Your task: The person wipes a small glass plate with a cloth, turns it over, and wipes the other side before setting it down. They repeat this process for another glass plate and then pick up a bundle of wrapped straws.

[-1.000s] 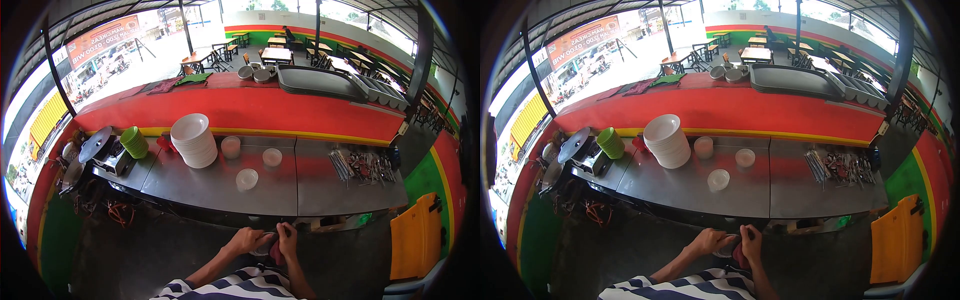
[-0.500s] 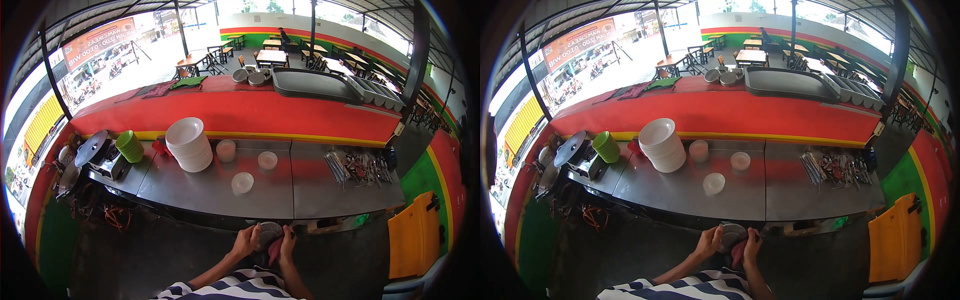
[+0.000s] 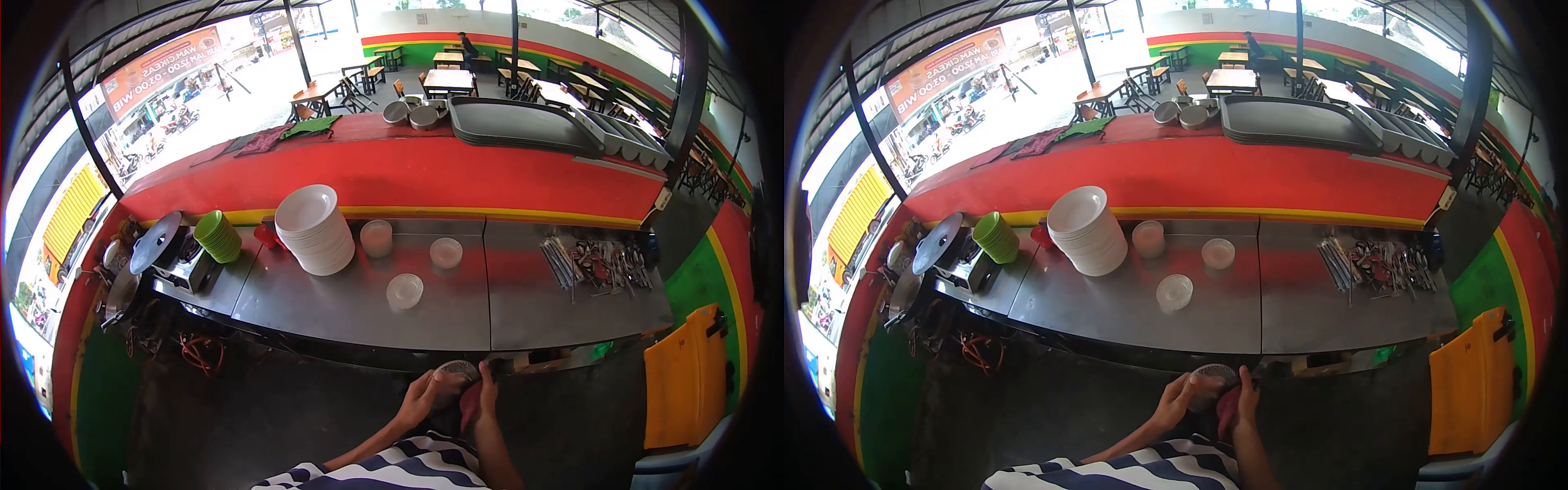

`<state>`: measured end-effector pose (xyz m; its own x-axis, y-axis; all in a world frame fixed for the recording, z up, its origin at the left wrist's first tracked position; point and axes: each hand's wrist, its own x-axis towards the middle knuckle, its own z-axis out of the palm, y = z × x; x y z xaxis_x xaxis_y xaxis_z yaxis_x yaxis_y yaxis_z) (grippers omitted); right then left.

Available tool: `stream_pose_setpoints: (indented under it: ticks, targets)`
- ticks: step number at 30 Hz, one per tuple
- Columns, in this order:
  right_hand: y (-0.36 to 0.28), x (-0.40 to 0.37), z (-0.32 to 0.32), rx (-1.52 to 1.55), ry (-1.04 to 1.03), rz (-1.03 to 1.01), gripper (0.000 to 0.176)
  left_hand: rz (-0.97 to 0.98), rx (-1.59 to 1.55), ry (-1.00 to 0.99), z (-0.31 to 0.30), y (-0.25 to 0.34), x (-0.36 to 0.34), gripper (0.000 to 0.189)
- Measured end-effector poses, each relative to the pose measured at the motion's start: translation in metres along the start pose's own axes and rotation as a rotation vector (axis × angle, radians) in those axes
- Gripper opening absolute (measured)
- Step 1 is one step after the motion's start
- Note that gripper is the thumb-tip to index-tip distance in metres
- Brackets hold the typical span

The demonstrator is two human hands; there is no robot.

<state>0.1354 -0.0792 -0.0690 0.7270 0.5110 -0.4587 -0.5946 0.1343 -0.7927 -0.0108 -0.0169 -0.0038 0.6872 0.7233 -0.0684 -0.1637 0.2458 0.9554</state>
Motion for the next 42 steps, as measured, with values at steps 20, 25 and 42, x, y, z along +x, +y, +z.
stream_pose_setpoints:
  ticks: [20, 25, 42]
  targets:
    - [-0.064, -0.024, -0.002, -0.675, -0.444, -0.609, 0.022, -0.452, -0.356, 0.032, -0.028, 0.019, 0.069, 0.059]
    - [-0.126, -0.040, -0.014, -0.404, 0.005, -0.468, 0.016, -0.431, -0.356, -0.066, -0.059, 0.049, 0.099, 0.055]
    - [-0.106, 0.239, 0.229, -0.465, -0.389, 0.131, 0.058, 0.283, 0.818, -0.275, -0.114, 0.051, 0.327, 0.037]
